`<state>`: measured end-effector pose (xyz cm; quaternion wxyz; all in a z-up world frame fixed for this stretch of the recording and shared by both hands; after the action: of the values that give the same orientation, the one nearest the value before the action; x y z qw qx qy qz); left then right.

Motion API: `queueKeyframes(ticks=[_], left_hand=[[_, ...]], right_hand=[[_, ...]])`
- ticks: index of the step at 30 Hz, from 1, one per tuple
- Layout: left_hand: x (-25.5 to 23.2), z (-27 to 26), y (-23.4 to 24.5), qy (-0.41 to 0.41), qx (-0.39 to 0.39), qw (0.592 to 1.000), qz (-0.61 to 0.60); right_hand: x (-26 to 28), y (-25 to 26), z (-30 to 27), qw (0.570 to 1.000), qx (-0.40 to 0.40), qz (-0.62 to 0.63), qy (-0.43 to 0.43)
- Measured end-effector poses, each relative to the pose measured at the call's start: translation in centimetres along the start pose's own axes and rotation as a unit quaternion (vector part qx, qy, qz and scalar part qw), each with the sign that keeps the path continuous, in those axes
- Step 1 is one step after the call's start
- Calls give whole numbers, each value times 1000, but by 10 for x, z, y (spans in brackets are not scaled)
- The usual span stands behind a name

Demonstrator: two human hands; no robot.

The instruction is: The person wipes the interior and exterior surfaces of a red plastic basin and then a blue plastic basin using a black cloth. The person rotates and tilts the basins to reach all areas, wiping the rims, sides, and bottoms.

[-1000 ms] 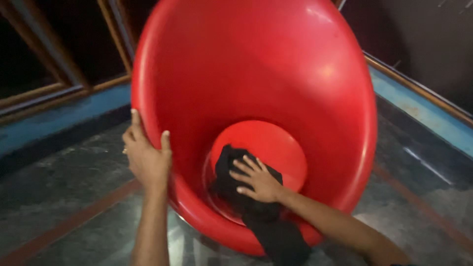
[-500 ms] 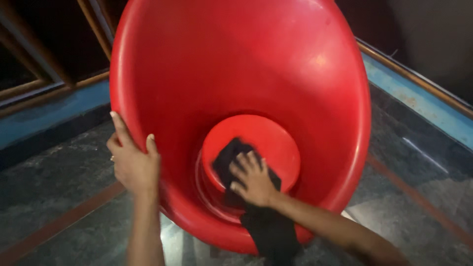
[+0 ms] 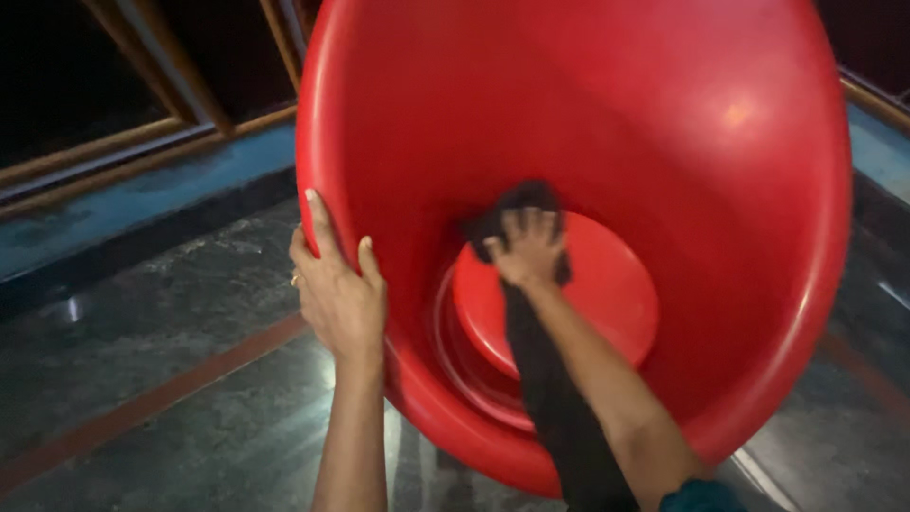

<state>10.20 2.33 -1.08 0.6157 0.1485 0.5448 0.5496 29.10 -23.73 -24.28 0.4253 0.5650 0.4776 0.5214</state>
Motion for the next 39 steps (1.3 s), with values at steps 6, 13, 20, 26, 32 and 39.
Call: queueKeyframes(ticks=[6, 13, 20, 26, 32, 39], left_hand=[[10, 1, 6, 11, 10, 999, -31], [2, -18, 14, -72, -47, 996, -20], [-33, -124, 3, -358, 204, 907, 84], [-44, -218, -3, -517, 349, 750, 219], [-43, -242, -44, -524, 347, 715, 307], [-56, -288, -45, -554, 284, 745, 240]], right_hand=[[115, -10, -143, 923, 97, -100, 360], [21, 43, -252, 841, 99, -68, 527], [-99, 76, -292, 913, 89, 9, 397], [-154, 167, -353, 915, -17, 256, 310], [-179, 219, -371, 887, -59, 400, 223], [-223, 232, -413, 938, 32, 255, 233]])
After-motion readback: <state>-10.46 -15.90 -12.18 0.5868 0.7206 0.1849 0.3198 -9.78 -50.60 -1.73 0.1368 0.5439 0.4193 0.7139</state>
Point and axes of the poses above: each hand's wrist, its own z-axis towards the middle knuckle, its own y-axis out of the back of the hand, x = y × z, the point moved 7 cm from there along z, towards the middle knuckle, and after that the axes turned 11 degrees about x, right-handed, at the moved point
